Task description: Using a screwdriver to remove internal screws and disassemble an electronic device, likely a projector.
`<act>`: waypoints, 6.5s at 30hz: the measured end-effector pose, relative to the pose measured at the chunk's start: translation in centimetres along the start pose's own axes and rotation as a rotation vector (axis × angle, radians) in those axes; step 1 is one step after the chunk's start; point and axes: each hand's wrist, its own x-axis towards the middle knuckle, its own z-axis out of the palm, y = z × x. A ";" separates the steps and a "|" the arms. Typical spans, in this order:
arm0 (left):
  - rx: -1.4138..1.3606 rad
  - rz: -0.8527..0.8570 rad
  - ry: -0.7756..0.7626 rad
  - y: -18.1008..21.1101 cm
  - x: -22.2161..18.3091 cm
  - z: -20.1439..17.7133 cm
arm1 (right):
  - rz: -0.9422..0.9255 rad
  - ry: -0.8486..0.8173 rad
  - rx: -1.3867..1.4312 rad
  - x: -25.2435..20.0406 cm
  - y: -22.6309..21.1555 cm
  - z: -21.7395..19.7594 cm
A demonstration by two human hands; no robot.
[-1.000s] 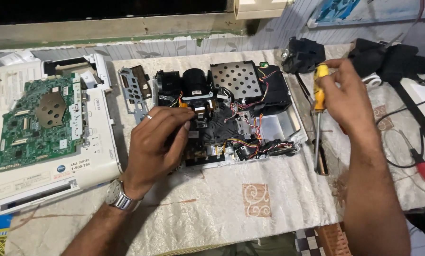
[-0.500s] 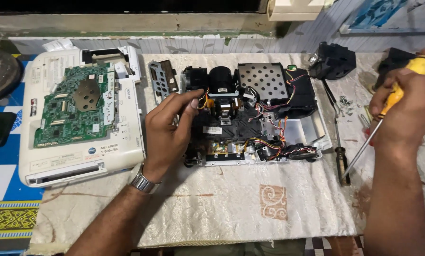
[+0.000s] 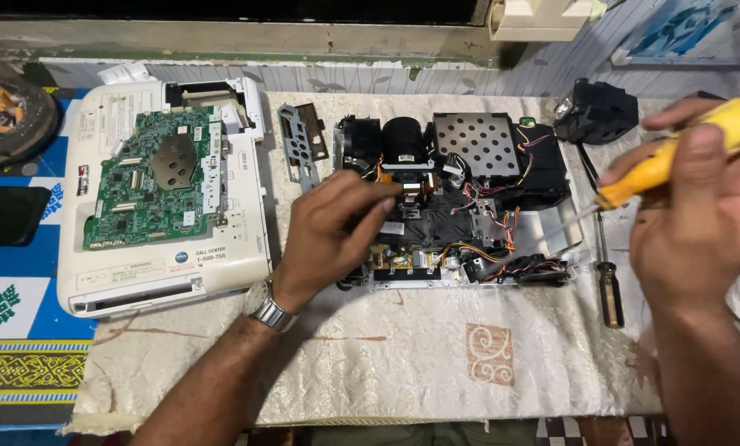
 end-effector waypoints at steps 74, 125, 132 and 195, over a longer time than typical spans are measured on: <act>-0.105 0.033 -0.197 1.8 0.7 0.5 | -0.293 -0.570 0.334 2.3 -4.6 12.5; -0.143 -0.081 -0.176 2.8 0.9 0.4 | -0.395 -0.594 0.007 3.4 -7.9 10.6; -0.145 -0.108 -0.132 2.8 0.8 0.4 | -0.394 -0.551 0.046 3.3 -6.9 10.6; -0.130 -0.070 -0.094 3.1 1.0 0.2 | -0.196 -0.697 -0.075 3.5 -8.7 10.3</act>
